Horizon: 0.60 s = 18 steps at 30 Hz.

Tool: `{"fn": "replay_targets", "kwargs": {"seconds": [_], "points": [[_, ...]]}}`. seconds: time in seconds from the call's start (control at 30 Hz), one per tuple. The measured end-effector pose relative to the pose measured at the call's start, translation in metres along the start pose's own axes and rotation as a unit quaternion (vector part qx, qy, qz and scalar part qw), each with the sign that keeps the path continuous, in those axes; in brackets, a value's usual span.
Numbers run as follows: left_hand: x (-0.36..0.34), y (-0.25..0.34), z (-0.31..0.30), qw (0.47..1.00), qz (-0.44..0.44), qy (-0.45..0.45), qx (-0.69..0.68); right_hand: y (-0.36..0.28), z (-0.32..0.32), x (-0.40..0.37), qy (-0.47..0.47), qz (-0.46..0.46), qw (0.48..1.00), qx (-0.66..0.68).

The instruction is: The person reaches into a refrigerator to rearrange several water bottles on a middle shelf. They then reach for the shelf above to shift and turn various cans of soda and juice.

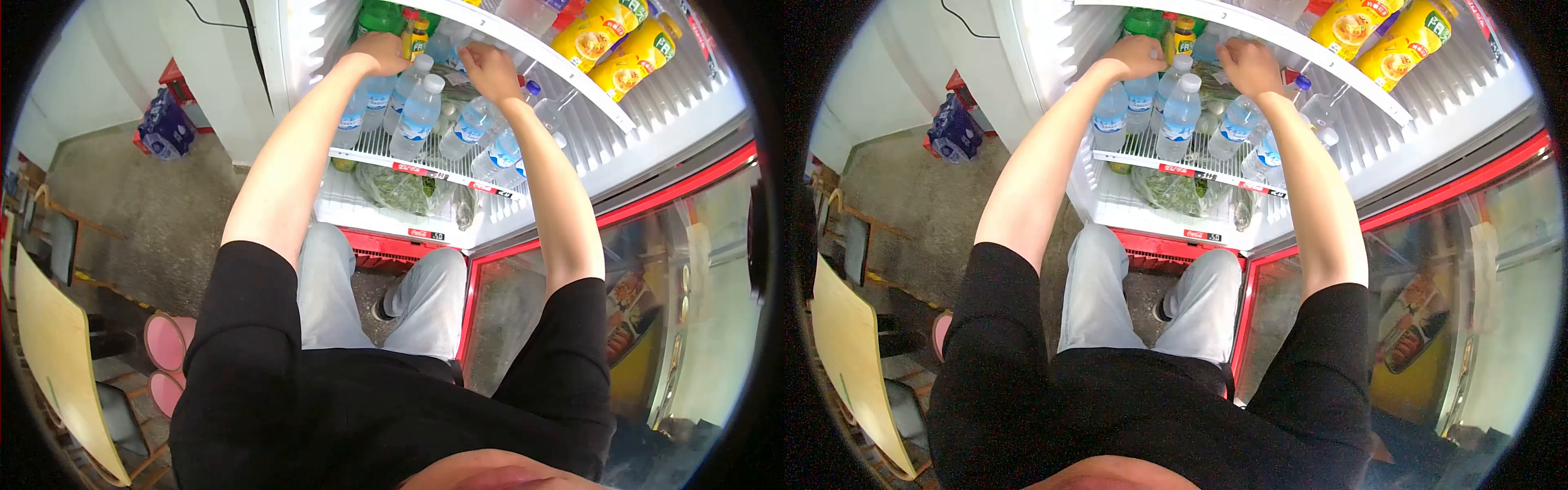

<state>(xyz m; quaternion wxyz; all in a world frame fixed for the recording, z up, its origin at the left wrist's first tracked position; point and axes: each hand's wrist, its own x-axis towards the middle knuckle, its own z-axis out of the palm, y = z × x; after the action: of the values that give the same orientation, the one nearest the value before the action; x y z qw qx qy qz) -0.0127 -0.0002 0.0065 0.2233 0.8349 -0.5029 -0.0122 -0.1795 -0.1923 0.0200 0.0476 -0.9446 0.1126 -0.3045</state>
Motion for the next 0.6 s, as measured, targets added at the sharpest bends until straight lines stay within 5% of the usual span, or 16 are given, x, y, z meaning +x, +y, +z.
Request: {"fn": "replay_targets", "kwargs": {"seconds": [0.27, 0.4, 0.6], "points": [[-0.001, -0.010, -0.002, 0.999, 0.015, 0.025, -0.023, 0.014, 0.030, 0.012, -0.096, 0.015, 0.993, 0.065], [0.003, -0.012, 0.000, 1.000, 0.000, 0.002, 0.011, 0.014, 0.029, 0.012, -0.172, 0.109, 0.961, 0.187], [0.023, -0.034, 0.013, 0.994, 0.036, -0.008, -0.102, -0.004, 0.012, 0.009, -0.194, 0.097, 0.968, 0.126]]}}
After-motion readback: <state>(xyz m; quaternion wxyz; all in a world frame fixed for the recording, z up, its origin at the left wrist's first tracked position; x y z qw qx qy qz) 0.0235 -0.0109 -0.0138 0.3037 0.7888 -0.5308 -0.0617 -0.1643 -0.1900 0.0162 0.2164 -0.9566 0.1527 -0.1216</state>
